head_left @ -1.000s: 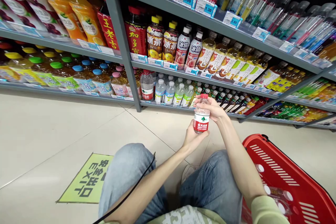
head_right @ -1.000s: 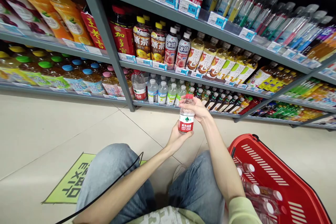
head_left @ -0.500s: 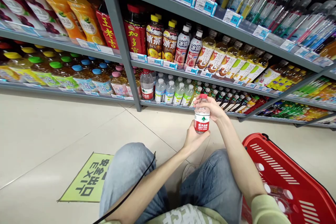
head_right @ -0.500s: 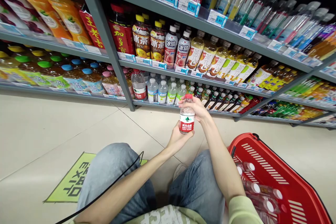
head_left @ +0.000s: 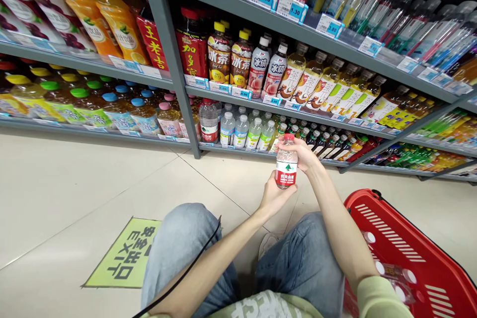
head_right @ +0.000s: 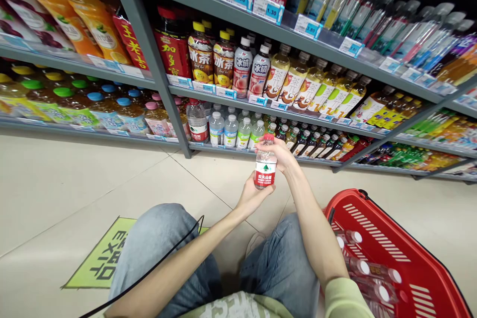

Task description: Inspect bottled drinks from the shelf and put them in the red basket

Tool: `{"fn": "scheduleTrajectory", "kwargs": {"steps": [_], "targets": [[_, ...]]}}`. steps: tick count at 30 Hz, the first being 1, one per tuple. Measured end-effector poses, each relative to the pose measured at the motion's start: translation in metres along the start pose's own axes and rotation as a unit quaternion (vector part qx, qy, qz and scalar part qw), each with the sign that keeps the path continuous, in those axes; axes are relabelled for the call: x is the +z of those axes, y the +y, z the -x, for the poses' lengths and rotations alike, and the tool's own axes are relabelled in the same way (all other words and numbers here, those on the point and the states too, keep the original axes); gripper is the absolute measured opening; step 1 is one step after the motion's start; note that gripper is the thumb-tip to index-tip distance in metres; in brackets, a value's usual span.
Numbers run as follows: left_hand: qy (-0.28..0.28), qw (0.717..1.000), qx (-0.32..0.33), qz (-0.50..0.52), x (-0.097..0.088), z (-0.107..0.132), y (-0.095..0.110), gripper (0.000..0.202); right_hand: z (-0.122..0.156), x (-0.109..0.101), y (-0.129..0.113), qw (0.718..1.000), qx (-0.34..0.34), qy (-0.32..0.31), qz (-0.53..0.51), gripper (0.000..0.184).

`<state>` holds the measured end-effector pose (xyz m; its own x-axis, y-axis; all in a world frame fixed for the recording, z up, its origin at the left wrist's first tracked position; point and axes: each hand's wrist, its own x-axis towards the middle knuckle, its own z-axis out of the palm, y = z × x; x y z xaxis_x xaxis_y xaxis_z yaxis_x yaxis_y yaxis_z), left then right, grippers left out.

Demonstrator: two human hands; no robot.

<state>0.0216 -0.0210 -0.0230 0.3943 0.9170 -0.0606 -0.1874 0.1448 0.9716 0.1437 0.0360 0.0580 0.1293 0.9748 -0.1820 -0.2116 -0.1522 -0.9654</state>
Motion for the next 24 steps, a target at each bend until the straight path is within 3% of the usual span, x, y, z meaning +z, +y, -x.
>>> {"fn": "scheduleTrajectory", "kwargs": {"steps": [8, 19, 24], "targets": [[-0.004, 1.000, 0.003, -0.017, 0.0008, 0.0005, -0.0028, 0.032, -0.0007, 0.0019, 0.0041, 0.999, -0.008, 0.036, 0.013, 0.041], [-0.001, 1.000, -0.005, -0.012, 0.0012, -0.0006, -0.0035, 0.033, -0.0029, -0.0011, 0.0060, 1.000, -0.008, 0.022, 0.011, 0.047], [0.006, 0.999, -0.003, -0.052, -0.0010, -0.0010, -0.0021, 0.033, -0.0039, 0.0013, 0.0089, 0.998, -0.026, 0.047, 0.044, 0.041]]}}
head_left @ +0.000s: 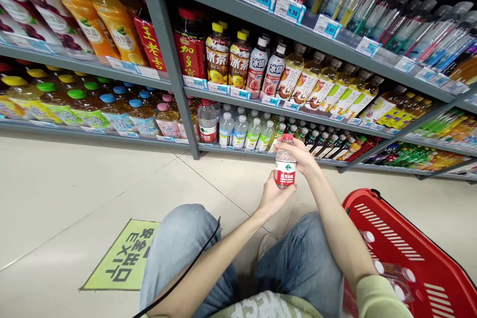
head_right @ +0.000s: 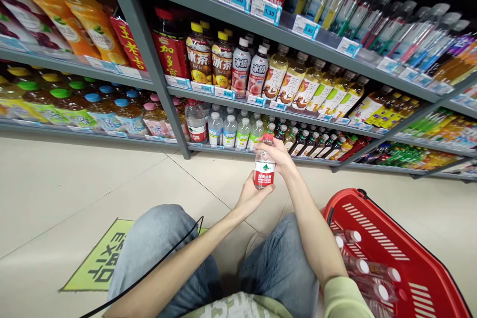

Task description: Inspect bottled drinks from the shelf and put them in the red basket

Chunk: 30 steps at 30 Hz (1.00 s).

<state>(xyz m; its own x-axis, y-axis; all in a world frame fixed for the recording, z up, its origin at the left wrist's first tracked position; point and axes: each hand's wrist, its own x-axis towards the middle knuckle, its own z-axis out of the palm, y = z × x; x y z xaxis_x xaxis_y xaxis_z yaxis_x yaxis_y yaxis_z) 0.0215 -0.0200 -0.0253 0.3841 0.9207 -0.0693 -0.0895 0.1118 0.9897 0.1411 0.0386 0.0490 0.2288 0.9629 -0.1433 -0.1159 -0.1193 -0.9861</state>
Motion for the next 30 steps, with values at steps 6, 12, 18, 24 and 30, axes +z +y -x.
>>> {"fn": "scheduleTrajectory", "kwargs": {"steps": [6, 12, 18, 24, 30], "targets": [[0.024, 0.992, 0.091, -0.084, -0.002, 0.007, 0.002, 0.052, 0.001, 0.003, 0.000, 0.991, -0.105, 0.054, 0.061, 0.036], [-0.026, 0.993, 0.105, 0.047, -0.003, 0.005, 0.009, 0.069, 0.007, 0.001, -0.014, 0.994, -0.083, 0.012, -0.067, 0.028], [-0.219, 0.940, 0.019, 0.263, -0.015, 0.001, 0.025, 0.088, 0.022, 0.004, -0.027, 0.971, -0.149, -0.078, -0.171, 0.016], [-0.185, 0.957, 0.067, 0.213, -0.016, 0.002, 0.023, 0.079, 0.026, 0.005, -0.029, 0.967, -0.173, -0.110, -0.155, 0.014], [-0.049, 0.988, 0.120, 0.086, -0.008, -0.006, 0.009, 0.071, 0.009, -0.001, -0.016, 0.976, -0.132, -0.028, -0.171, 0.018]]}}
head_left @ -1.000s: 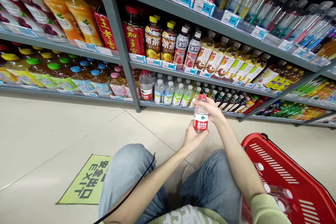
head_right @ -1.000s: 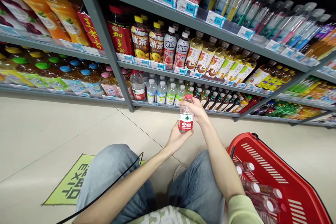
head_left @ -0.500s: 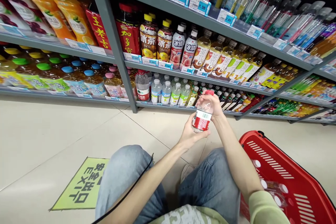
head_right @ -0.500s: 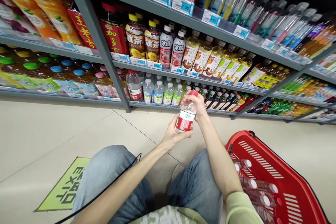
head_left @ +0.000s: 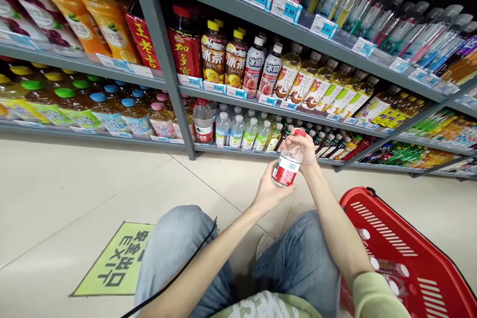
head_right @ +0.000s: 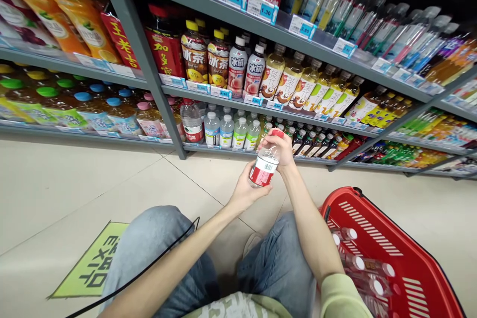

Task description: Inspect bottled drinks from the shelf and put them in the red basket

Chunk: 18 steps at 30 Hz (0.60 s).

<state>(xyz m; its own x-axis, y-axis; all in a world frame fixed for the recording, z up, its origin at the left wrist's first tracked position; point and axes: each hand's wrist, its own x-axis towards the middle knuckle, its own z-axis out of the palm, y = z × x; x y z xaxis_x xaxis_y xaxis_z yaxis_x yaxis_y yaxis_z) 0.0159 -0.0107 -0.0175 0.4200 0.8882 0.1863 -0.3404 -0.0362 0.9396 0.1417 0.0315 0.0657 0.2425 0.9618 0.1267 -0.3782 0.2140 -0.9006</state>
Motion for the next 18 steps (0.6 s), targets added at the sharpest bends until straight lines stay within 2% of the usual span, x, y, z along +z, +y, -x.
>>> {"fn": "scheduleTrajectory", "kwargs": {"steps": [3, 5, 7, 10, 14, 18], "targets": [[0.080, 0.984, 0.077, -0.143, -0.002, -0.002, -0.007, 0.083, -0.010, -0.009, 0.009, 0.994, 0.009, 0.110, -0.023, 0.021], [0.085, 0.976, 0.093, -0.178, -0.004, -0.002, -0.009, 0.082, -0.015, -0.015, 0.014, 0.984, 0.040, 0.169, -0.031, 0.023], [0.079, 0.977, 0.085, -0.180, -0.005, -0.001, -0.008, 0.076, -0.017, -0.018, 0.016, 0.981, 0.061, 0.184, -0.016, 0.024], [0.064, 0.986, 0.050, -0.143, -0.005, 0.004, -0.005, 0.073, -0.016, -0.016, 0.014, 0.991, 0.067, 0.113, 0.015, 0.024], [-0.007, 0.997, -0.059, 0.039, 0.000, 0.009, 0.003, 0.074, -0.010, -0.008, 0.003, 0.998, 0.065, -0.018, 0.019, 0.030], [-0.064, 0.978, -0.100, 0.169, 0.002, 0.010, 0.010, 0.069, -0.005, -0.004, -0.006, 0.999, 0.034, -0.037, 0.003, 0.035]]}}
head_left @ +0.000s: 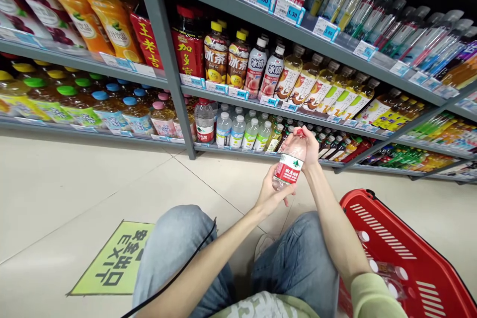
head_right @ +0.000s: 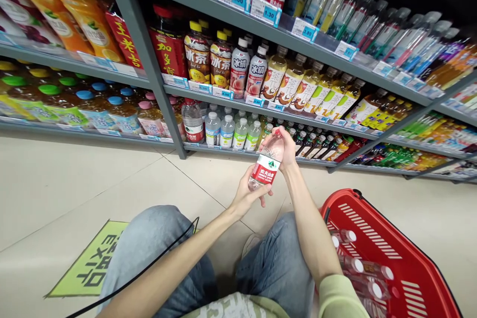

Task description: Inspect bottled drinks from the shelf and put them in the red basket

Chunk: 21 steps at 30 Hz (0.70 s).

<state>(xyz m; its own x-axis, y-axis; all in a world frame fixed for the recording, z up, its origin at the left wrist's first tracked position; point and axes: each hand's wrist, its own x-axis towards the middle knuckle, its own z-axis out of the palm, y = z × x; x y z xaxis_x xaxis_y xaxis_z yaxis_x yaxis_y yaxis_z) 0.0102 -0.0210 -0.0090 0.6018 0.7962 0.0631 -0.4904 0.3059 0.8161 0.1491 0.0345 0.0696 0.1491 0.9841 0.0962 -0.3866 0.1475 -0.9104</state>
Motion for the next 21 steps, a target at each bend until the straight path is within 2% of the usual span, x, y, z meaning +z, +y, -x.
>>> {"fn": "scheduleTrajectory", "kwargs": {"steps": [5, 7, 13, 18, 21], "targets": [[-0.049, 0.993, -0.055, 0.090, -0.0018, 0.0008, -0.0014, 0.051, 0.0021, -0.0045, -0.0029, 1.000, 0.000, -0.005, -0.008, 0.042], [-0.056, 0.990, -0.071, 0.112, -0.0020, 0.0015, -0.0036, 0.050, 0.0015, -0.0062, -0.0028, 1.000, 0.002, -0.005, 0.000, 0.045], [-0.042, 0.988, -0.078, 0.128, -0.0001, 0.0025, -0.0058, 0.053, 0.0010, -0.0043, -0.0053, 1.000, 0.008, -0.009, 0.028, 0.054], [-0.036, 0.987, -0.087, 0.132, 0.0009, 0.0018, -0.0056, 0.051, -0.0018, -0.0055, -0.0021, 1.000, 0.023, 0.007, 0.018, 0.053], [0.001, 0.990, -0.079, 0.116, 0.0018, -0.0002, -0.0063, 0.055, -0.0057, -0.0095, 0.0017, 0.999, 0.028, 0.027, -0.005, 0.049]]}}
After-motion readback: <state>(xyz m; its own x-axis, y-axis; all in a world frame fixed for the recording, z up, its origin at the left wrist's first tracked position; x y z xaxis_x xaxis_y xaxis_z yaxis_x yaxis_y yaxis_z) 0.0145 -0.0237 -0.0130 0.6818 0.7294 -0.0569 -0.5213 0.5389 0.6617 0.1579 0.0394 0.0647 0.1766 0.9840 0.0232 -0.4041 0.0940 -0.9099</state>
